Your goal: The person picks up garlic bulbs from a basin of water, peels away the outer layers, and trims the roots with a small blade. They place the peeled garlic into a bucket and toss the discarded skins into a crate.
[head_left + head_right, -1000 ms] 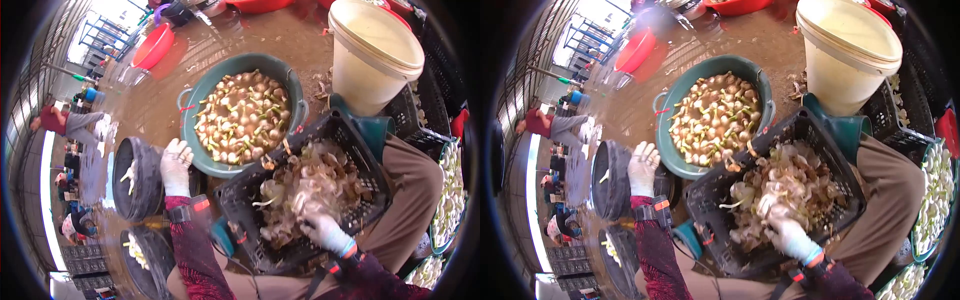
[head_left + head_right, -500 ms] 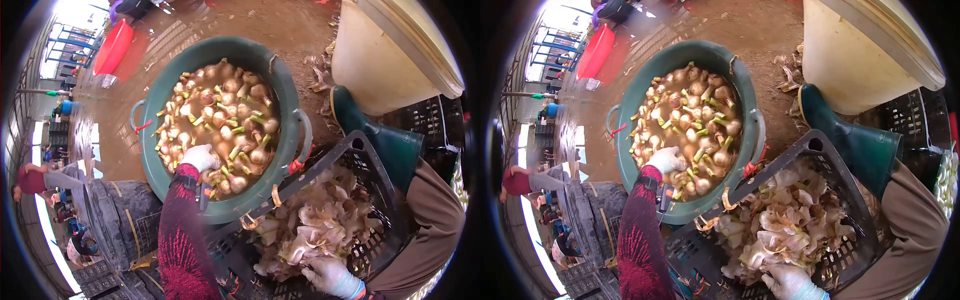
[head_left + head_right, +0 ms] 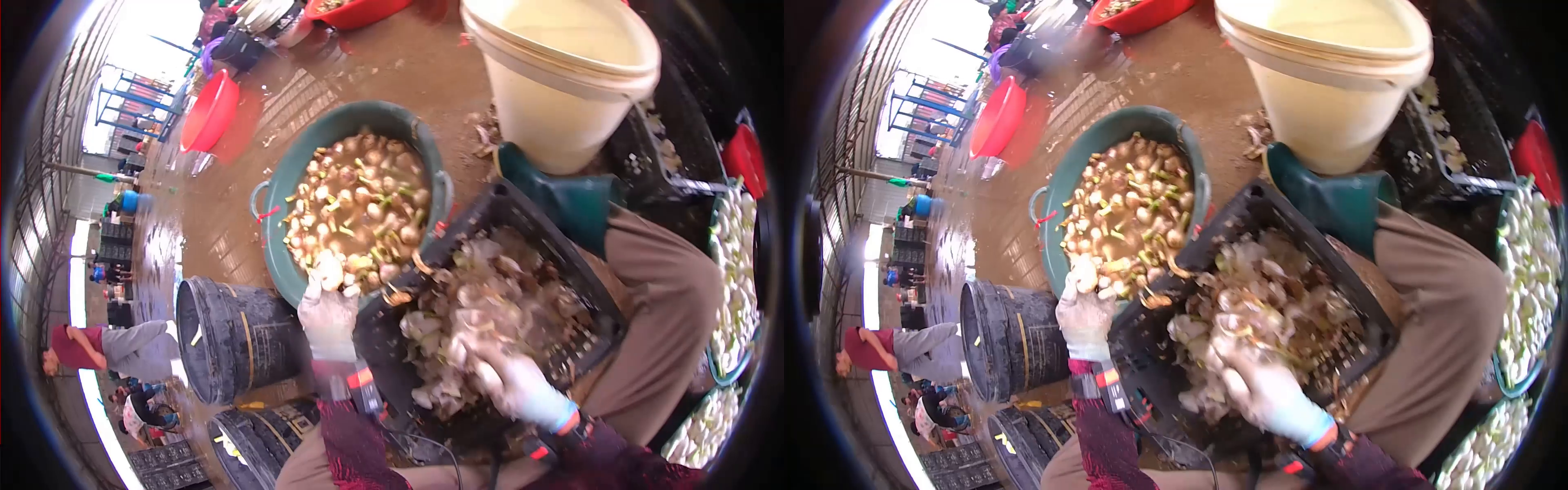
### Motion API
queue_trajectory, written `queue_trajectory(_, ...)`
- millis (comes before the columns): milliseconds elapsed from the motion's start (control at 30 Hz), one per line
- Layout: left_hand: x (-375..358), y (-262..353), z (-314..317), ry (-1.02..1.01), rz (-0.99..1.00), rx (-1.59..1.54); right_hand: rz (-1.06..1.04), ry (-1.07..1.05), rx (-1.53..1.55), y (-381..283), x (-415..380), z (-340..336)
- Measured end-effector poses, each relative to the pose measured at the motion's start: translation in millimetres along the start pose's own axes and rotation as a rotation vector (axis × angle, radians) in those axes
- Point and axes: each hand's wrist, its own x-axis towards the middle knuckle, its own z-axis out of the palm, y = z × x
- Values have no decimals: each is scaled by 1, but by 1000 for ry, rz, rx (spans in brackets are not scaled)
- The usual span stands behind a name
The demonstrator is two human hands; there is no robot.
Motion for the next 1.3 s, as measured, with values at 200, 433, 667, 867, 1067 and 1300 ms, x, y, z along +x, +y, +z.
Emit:
queue_trajectory(200,-144,-80,64,201,-20,-32,-332,156,-227,-12,-1,21)
queue_trajectory(433,-205,-124,61,423,-37,118,-420,98,-439,16,-28,56)
queue_trajectory(667,-215,-120,59,426,-100,114,-164,17,199,23,-21,63)
queue_trajectory(867,-211,-118,36,320,-192,-202,-363,202,-324,9,-20,29)
queue_trajectory(1067,-207,-125,37,424,-204,68,-183,-93,-176,13,-14,41)
queue_trajectory(1300,-207,-106,51,207,-103,636,-17,-185,376,12,-6,35)
